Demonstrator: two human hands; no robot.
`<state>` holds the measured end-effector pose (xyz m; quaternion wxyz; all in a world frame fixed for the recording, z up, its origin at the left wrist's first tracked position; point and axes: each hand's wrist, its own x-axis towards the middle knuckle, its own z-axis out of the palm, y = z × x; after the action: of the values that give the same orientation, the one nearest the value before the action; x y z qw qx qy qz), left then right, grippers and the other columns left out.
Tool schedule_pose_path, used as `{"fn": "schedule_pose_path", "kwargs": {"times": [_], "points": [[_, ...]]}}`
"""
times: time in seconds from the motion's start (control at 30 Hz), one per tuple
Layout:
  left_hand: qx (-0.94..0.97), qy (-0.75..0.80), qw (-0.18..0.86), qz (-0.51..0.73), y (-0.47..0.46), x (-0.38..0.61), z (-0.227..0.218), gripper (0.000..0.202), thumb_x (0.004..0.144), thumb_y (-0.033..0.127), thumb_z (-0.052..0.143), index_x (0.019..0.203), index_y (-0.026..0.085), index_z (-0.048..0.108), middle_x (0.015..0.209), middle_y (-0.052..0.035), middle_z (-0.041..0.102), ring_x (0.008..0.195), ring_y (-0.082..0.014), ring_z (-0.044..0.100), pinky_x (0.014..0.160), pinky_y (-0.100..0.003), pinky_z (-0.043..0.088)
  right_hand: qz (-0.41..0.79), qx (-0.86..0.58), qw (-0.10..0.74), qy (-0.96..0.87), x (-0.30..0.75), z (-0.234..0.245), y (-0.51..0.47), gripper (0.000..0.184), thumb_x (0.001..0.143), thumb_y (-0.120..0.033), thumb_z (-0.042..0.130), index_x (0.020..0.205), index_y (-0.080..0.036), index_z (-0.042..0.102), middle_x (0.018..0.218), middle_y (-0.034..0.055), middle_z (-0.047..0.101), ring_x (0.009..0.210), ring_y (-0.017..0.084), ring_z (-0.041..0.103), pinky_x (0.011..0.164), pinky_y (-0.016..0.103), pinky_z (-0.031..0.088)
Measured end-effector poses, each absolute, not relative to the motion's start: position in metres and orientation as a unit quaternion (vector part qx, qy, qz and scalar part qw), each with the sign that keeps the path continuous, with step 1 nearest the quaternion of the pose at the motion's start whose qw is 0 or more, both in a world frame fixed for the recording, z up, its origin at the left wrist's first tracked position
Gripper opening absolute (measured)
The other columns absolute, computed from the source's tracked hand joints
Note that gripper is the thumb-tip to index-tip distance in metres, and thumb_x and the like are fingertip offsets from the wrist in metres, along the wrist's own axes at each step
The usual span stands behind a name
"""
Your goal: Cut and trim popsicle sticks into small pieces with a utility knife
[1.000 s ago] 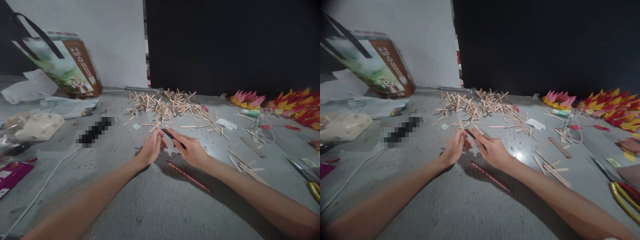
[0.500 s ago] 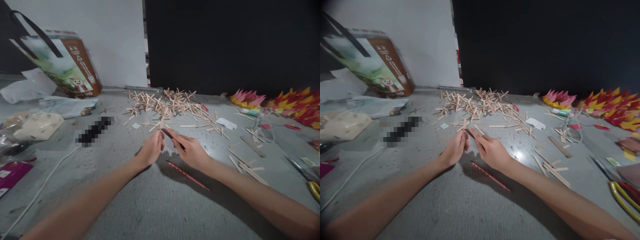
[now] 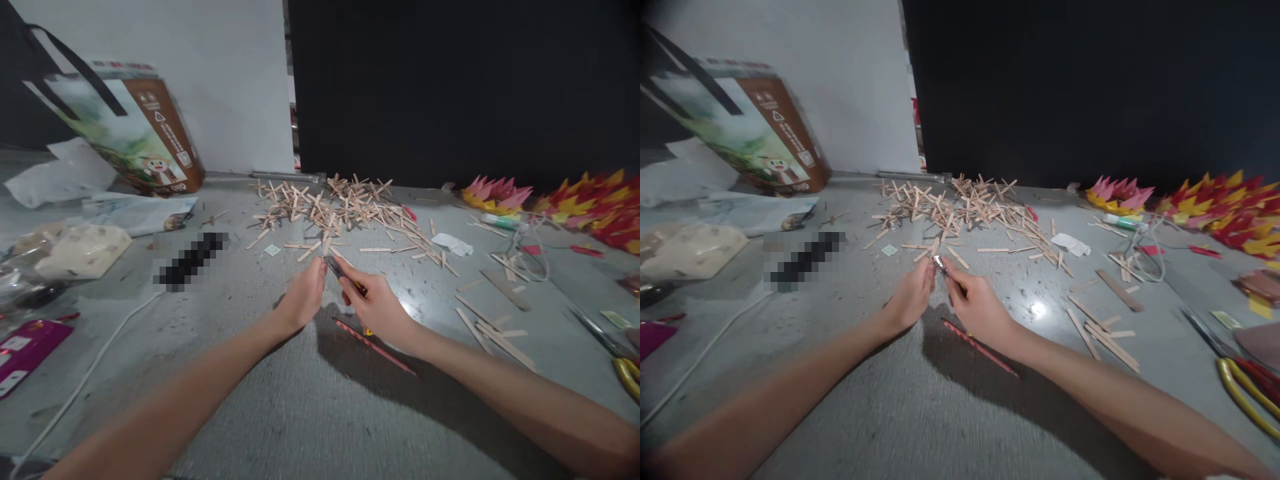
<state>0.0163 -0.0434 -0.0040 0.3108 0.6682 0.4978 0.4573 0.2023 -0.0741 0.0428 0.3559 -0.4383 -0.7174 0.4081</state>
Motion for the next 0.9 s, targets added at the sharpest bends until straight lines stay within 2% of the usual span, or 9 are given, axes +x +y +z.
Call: {"fn": "schedule_pose_path", "kwargs": {"times": [0.17, 0.3, 0.37, 0.53, 0.63, 0.73, 0.83, 0.9], "points": [[0.658, 0.491, 0.314, 0.476, -0.042, 0.017, -0.007, 0.037, 0.103, 0.056, 0.056, 0.079, 0.028, 0.051, 0.058, 0.0022, 0.048, 0.049, -0.018, 0.039, 0.057, -0.035, 0.026, 0.518, -0.448, 0.362, -0.632, 0.197, 0.044, -0.079, 0.06, 0.104, -0.038, 0.051, 0.162, -0.023, 0.049, 0.071, -0.0034, 0.058, 0.037, 0.008, 0.046, 0.033, 0.021, 0.036], [0.659, 0.487, 0.318, 0.476, -0.041, 0.018, -0.005, 0.037, 0.103, 0.054, 0.056, 0.08, 0.027, 0.05, 0.058, 0.002, 0.05, 0.05, -0.0174, 0.041, 0.057, -0.034, 0.025, 0.577, -0.435, 0.363, -0.588, 0.196, 0.042, -0.08, 0.064, 0.104, -0.045, 0.051, 0.165, -0.028, 0.043, 0.075, -0.0048, 0.058, 0.035, 0.007, 0.049, 0.031, 0.021, 0.039], [0.668, 0.492, 0.31, 0.464, -0.041, 0.018, -0.004, 0.037, 0.105, 0.054, 0.052, 0.081, 0.026, 0.048, 0.06, 0.0016, 0.052, 0.051, -0.0171, 0.044, 0.058, -0.034, 0.027, 0.556, -0.439, 0.368, -0.603, 0.197, 0.041, -0.081, 0.062, 0.104, -0.046, 0.05, 0.164, -0.028, 0.044, 0.077, -0.0038, 0.059, 0.037, 0.008, 0.049, 0.034, 0.022, 0.04], [0.682, 0.492, 0.311, 0.443, -0.04, 0.018, -0.003, 0.043, 0.108, 0.06, 0.037, 0.083, 0.025, 0.045, 0.06, 0.0024, 0.052, 0.052, -0.0163, 0.047, 0.056, -0.031, 0.034, 0.357, -0.465, 0.407, -0.7, 0.2, 0.04, -0.079, 0.055, 0.105, -0.042, 0.051, 0.157, -0.027, 0.054, 0.083, 0.0042, 0.067, 0.061, 0.017, 0.055, 0.056, 0.03, 0.05], [0.664, 0.473, 0.379, 0.438, -0.04, 0.018, -0.001, 0.048, 0.107, 0.065, 0.034, 0.084, 0.025, 0.046, 0.057, 0.0043, 0.049, 0.05, -0.0146, 0.047, 0.054, -0.028, 0.036, 0.317, -0.477, 0.436, -0.694, 0.203, 0.039, -0.074, 0.044, 0.105, -0.044, 0.052, 0.141, -0.024, 0.065, 0.083, 0.0032, 0.065, 0.068, 0.018, 0.054, 0.065, 0.031, 0.049], [0.643, 0.444, 0.458, 0.424, -0.043, 0.02, 0.003, 0.049, 0.105, 0.067, 0.038, 0.086, 0.023, 0.049, 0.053, 0.0067, 0.044, 0.047, -0.0127, 0.042, 0.051, -0.026, 0.033, 0.313, -0.494, 0.454, -0.672, 0.207, 0.038, -0.065, 0.032, 0.1, -0.049, 0.061, 0.116, -0.022, 0.07, 0.074, -0.0021, 0.057, 0.063, 0.015, 0.048, 0.062, 0.028, 0.043], [0.649, 0.407, 0.511, 0.39, -0.047, 0.021, 0.008, 0.05, 0.103, 0.068, 0.041, 0.087, 0.022, 0.052, 0.05, 0.0084, 0.041, 0.045, -0.0114, 0.037, 0.05, -0.025, 0.031, 0.348, -0.501, 0.468, -0.639, 0.209, 0.037, -0.055, 0.036, 0.093, -0.053, 0.072, 0.109, -0.022, 0.068, 0.064, -0.0069, 0.049, 0.056, 0.012, 0.043, 0.055, 0.026, 0.037], [0.668, 0.388, 0.521, 0.363, -0.05, 0.021, 0.009, 0.051, 0.104, 0.067, 0.041, 0.087, 0.021, 0.052, 0.052, 0.0084, 0.042, 0.047, -0.0107, 0.036, 0.052, -0.024, 0.031, 0.391, -0.485, 0.465, -0.629, 0.209, 0.036, -0.05, 0.039, 0.089, -0.056, 0.076, 0.103, -0.021, 0.067, 0.064, -0.0061, 0.054, 0.056, 0.012, 0.046, 0.055, 0.026, 0.037]]}}
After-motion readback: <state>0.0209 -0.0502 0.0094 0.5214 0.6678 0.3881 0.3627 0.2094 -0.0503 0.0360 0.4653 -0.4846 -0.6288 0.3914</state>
